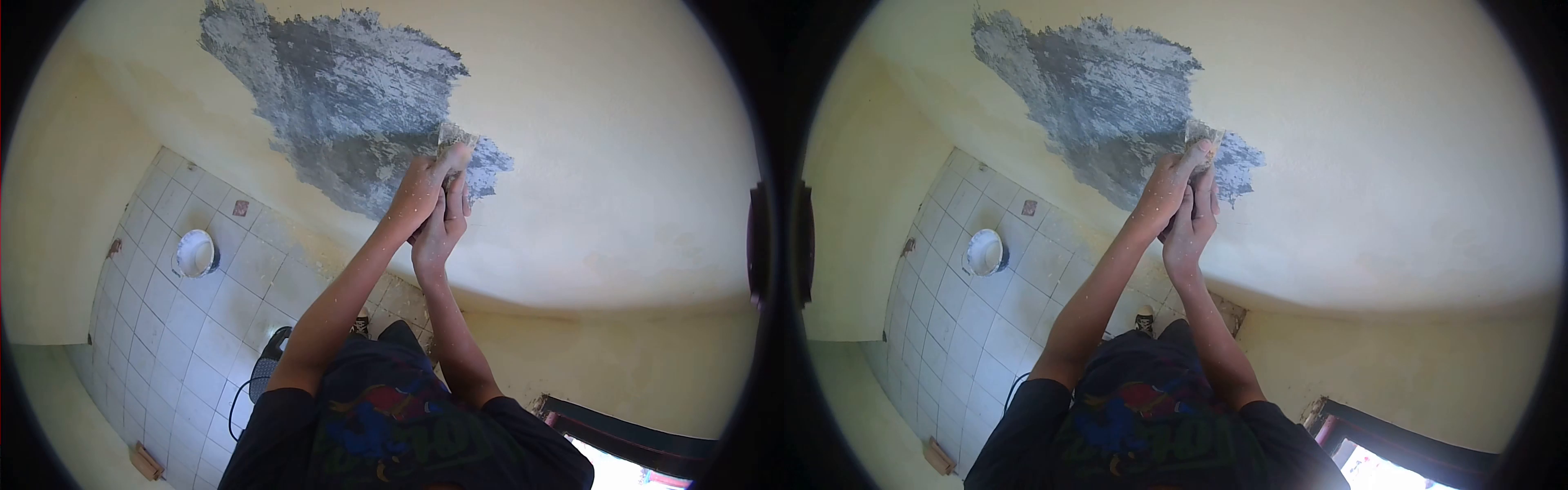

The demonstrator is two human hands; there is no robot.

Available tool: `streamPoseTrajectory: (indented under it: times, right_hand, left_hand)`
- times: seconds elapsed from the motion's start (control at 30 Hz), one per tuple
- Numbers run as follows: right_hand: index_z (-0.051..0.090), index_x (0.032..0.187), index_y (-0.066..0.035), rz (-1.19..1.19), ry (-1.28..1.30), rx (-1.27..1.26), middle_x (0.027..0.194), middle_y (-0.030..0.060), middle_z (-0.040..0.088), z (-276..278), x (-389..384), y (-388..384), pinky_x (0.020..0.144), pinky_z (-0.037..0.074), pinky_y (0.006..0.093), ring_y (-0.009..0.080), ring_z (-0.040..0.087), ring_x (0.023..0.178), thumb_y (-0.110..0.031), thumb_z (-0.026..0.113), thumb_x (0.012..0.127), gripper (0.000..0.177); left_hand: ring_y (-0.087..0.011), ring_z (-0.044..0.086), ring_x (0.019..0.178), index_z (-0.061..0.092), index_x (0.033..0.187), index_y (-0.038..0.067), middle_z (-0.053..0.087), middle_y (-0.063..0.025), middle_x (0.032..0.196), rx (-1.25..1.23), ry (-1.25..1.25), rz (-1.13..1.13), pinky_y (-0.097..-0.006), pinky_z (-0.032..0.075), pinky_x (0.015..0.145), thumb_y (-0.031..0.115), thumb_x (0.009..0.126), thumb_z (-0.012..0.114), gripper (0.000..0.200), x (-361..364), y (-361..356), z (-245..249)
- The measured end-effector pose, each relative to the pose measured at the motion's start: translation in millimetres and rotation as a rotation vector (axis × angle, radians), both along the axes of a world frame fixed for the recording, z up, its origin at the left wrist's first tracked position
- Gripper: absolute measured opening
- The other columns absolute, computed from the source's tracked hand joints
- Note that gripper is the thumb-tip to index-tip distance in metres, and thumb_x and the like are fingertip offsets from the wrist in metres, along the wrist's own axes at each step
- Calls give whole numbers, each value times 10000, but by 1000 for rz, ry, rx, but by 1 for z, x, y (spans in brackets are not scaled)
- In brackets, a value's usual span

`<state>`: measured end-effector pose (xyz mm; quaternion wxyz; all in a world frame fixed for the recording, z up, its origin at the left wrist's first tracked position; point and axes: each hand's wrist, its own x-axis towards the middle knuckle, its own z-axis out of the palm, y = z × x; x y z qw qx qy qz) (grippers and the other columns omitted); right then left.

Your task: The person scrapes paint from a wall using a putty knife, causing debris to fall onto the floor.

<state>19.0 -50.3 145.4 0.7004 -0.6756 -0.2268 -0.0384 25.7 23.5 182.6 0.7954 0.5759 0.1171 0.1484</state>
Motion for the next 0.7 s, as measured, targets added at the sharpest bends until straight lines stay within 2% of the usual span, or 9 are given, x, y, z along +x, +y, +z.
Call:
streamPoseTrajectory:
  times: [0.13, 0.2, 0.23, 0.3, 0.33, 0.43, 0.57, 0.63, 0.7]
  right_hand:
    - [329, 1437, 37, 34, -40, 74, 1324, 180, 490, -15, 2, -3, 989, 349, 307, 195, 468, 1101, -52, 396, 981, 469]
    - [348, 1430, 22, 80, 102, 149, 1170, 148, 545, -17, -2, -9, 940, 374, 285, 192, 482, 1062, -48, 424, 968, 474]
    - [348, 1430, 22, 81, 93, 156, 1170, 148, 545, -10, 3, -6, 940, 374, 285, 192, 482, 1062, -48, 424, 968, 474]
    - [379, 1414, 19, 4, -129, -40, 1169, 156, 546, 10, 14, 1, 934, 381, 297, 208, 501, 1044, -53, 423, 968, 454]
    - [410, 1386, 34, 71, -116, 30, 1178, 177, 550, 24, 17, 5, 934, 388, 316, 234, 516, 1055, -50, 424, 964, 430]
    - [421, 1374, 39, 29, -178, 15, 1202, 188, 544, 24, 16, 10, 938, 394, 325, 251, 517, 1070, -45, 428, 961, 421]
    - [393, 1392, 43, 89, -61, -8, 1262, 201, 525, -2, 1, -12, 980, 377, 331, 270, 513, 1111, -44, 424, 964, 438]
    - [399, 1387, 47, 42, -13, -71, 1248, 194, 529, -13, 0, -14, 962, 392, 323, 262, 529, 1081, -48, 427, 967, 432]
    - [402, 1393, 45, 153, -38, 33, 1325, 185, 494, -5, 9, -13, 995, 382, 314, 211, 472, 1196, -63, 428, 976, 432]
  left_hand:
    - [-164, 592, 535, 599, 658, -12, 596, -96, 576, 52, 12, 60, -301, 474, 526, 501, 934, 495, 592, 3, -6, -14]
    - [-169, 588, 511, 588, 646, -5, 593, -94, 572, 181, -6, 171, -305, 472, 506, 488, 935, 497, 579, 3, -13, -21]
    - [-169, 588, 511, 588, 646, -5, 593, -94, 572, 188, -15, 172, -305, 472, 506, 488, 935, 497, 579, 6, -9, -14]
    - [-173, 612, 554, 611, 690, 11, 610, -98, 619, 39, -53, 144, -291, 484, 525, 534, 915, 504, 580, 11, 0, 3]
    - [-180, 599, 522, 600, 679, -2, 606, -92, 589, 5, -52, 132, -306, 472, 503, 500, 930, 492, 572, 7, 2, 21]
    - [-191, 613, 548, 604, 684, -2, 613, -91, 596, 3, -42, 155, -300, 474, 517, 517, 930, 481, 587, 4, 6, 28]
    - [-158, 584, 579, 616, 669, -1, 596, -84, 592, 99, 12, 203, -293, 453, 548, 559, 918, 483, 628, 9, -5, -33]
    - [-142, 552, 572, 618, 667, -2, 584, -79, 590, 26, 59, 171, -303, 437, 546, 558, 914, 494, 624, 5, -12, -36]
    - [-144, 557, 579, 606, 657, -6, 584, -80, 589, 146, 71, 263, -301, 436, 554, 557, 916, 491, 630, 11, -9, -30]
